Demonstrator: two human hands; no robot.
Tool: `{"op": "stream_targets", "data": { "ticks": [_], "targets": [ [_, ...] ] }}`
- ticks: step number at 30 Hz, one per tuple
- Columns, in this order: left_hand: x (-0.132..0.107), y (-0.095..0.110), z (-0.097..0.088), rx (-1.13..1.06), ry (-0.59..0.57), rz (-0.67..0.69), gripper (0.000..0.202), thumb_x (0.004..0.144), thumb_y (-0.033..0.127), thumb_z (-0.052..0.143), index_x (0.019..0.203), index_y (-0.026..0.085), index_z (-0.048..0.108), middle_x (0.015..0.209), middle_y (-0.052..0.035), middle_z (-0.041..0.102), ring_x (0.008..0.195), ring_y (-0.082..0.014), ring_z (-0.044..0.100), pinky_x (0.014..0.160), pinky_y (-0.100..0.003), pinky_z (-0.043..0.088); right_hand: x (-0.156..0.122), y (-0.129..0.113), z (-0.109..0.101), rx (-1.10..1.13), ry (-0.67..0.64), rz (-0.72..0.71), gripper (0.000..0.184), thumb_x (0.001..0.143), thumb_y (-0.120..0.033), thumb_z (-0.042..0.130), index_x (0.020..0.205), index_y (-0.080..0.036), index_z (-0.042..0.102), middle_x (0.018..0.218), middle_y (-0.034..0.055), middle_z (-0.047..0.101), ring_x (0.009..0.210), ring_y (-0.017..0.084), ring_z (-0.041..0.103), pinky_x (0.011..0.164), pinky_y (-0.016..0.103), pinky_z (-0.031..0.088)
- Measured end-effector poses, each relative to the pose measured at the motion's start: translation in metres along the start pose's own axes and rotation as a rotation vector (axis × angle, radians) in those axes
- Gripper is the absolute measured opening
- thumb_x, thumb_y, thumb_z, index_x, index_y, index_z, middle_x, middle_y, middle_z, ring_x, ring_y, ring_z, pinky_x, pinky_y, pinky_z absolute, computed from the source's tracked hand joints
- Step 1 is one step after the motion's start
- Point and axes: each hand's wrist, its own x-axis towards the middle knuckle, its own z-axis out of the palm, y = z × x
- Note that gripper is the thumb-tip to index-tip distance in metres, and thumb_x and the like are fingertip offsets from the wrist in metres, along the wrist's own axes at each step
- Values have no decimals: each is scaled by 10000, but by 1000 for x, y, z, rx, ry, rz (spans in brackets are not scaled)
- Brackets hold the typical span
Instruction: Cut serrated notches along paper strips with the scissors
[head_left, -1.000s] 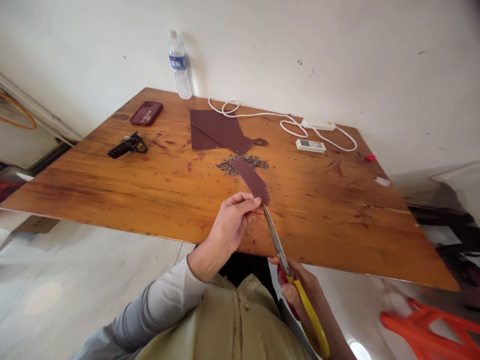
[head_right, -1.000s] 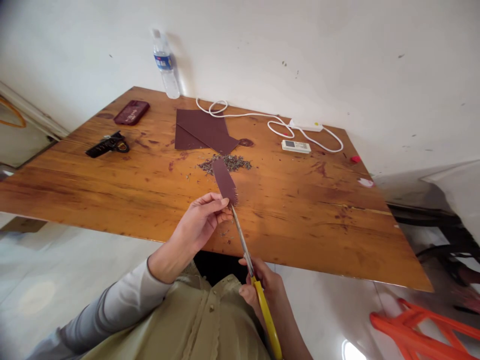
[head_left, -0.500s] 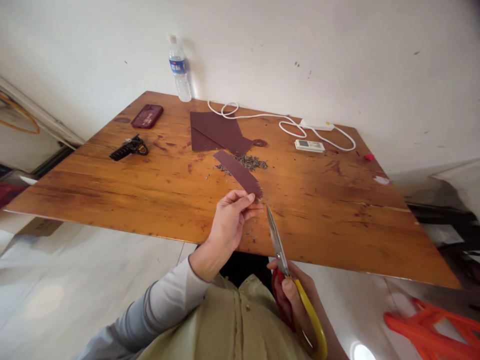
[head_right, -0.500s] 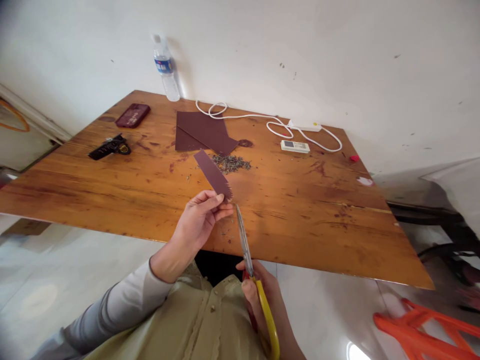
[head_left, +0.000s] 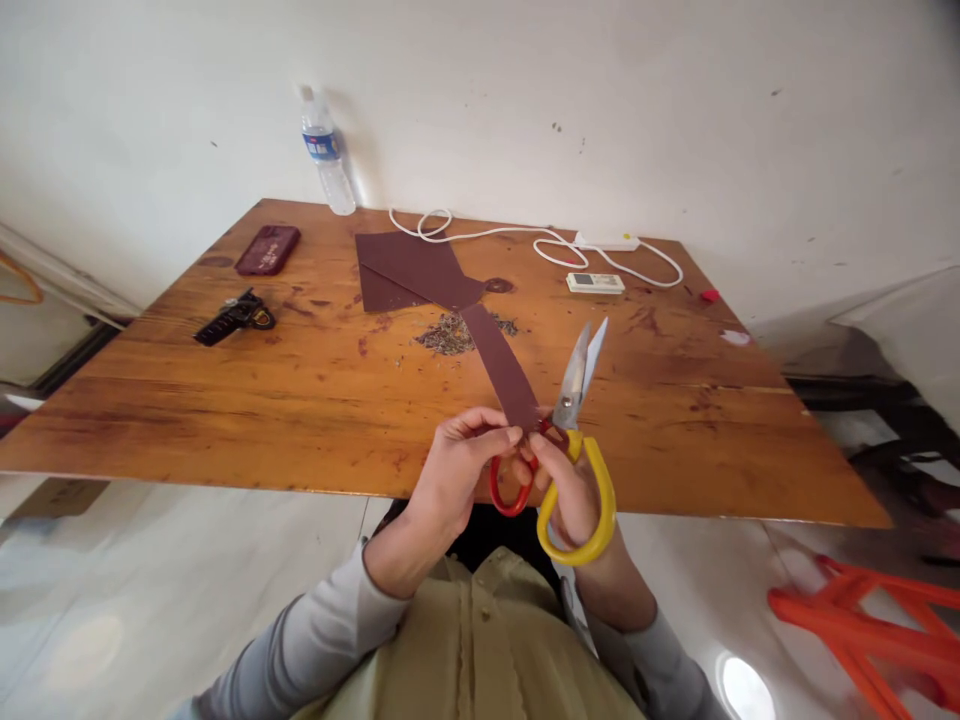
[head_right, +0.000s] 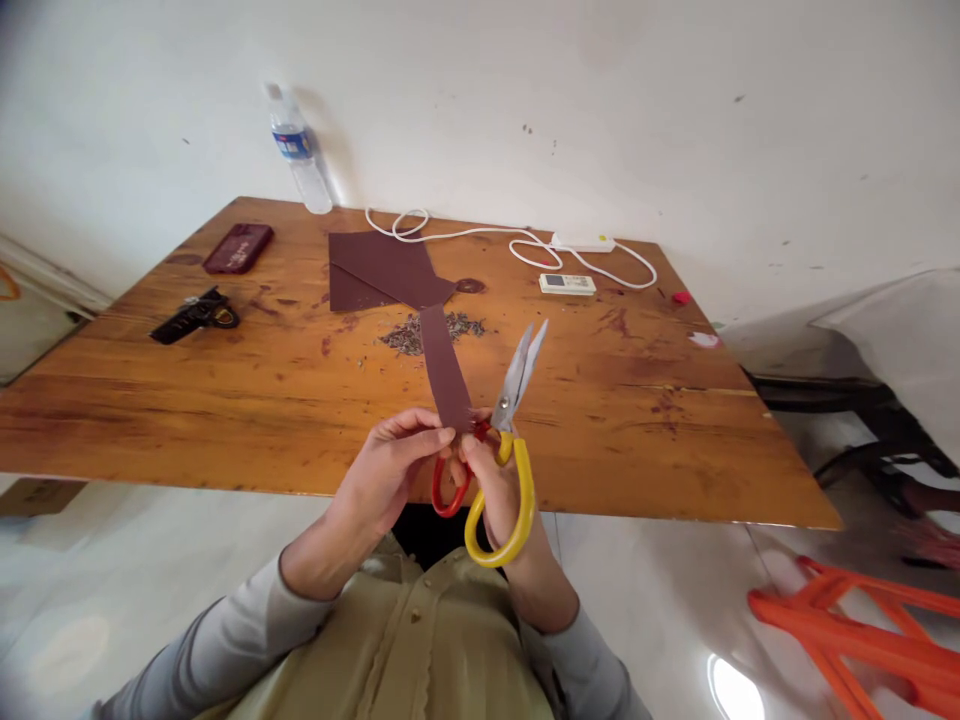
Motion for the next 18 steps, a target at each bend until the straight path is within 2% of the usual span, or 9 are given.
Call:
{"op": "stream_targets", "data": {
  "ticks": [3,5,6,8,9,12,15,18],
  "targets": [
    [3,4,-3,2,42,60,190,580,222,857,625,170,680,560,21,630,535,-97,564,564,-220,451,-11,-2,-7,39,-63,70,247,879,-413,681,1007,-234,569,646,-78,457,481,101,398,441,227,321],
    [6,8,-6,-19,67,102,208,578,223,866,613,170,667,573,28,628,558,-87,577,591,-206,463,-26,2,-21,-14,-82,137,326,914,-519,637,1057,-230,588,637,-71,460,473,102,411,441,229,317],
    [7,10,-7,-39,69,108,226,572,229,873,611,170,658,586,30,630,568,-89,590,609,-210,479,-34,5,-30,-55,-93,166,408,893,-599,627,1046,-221,606,643,-57,479,462,103,402,434,237,309],
    [10,15,-9,-86,61,103,253,568,239,883,616,172,644,611,30,637,588,-102,621,647,-233,517,-50,13,-49,-159,-151,157,583,744,-746,696,1000,-226,637,569,-62,454,437,120,376,413,253,294],
    [10,17,-9,-108,56,100,257,573,240,882,620,171,639,620,27,641,598,-109,631,659,-243,531,-58,18,-58,-210,-123,140,634,716,-785,691,1015,-227,654,560,-57,449,453,132,387,431,263,297],
    [12,20,-8,-130,43,91,240,600,226,866,627,164,636,628,13,647,612,-116,640,664,-251,547,-76,24,-75,-314,-149,194,715,748,-804,640,1136,-204,664,609,-32,492,468,119,359,449,252,234],
    [13,19,-6,-123,33,73,235,603,210,859,635,162,632,630,15,643,604,-114,641,652,-247,546,-84,19,-78,-386,-195,231,765,729,-818,640,1165,-190,671,650,-32,477,498,118,329,466,250,268],
    [15,17,-3,-111,31,72,246,597,208,861,623,163,621,615,24,628,580,-97,621,621,-225,530,-81,14,-76,-493,-252,192,717,755,-781,647,1162,-192,688,662,-32,467,538,137,359,496,253,316]
  ]
}}
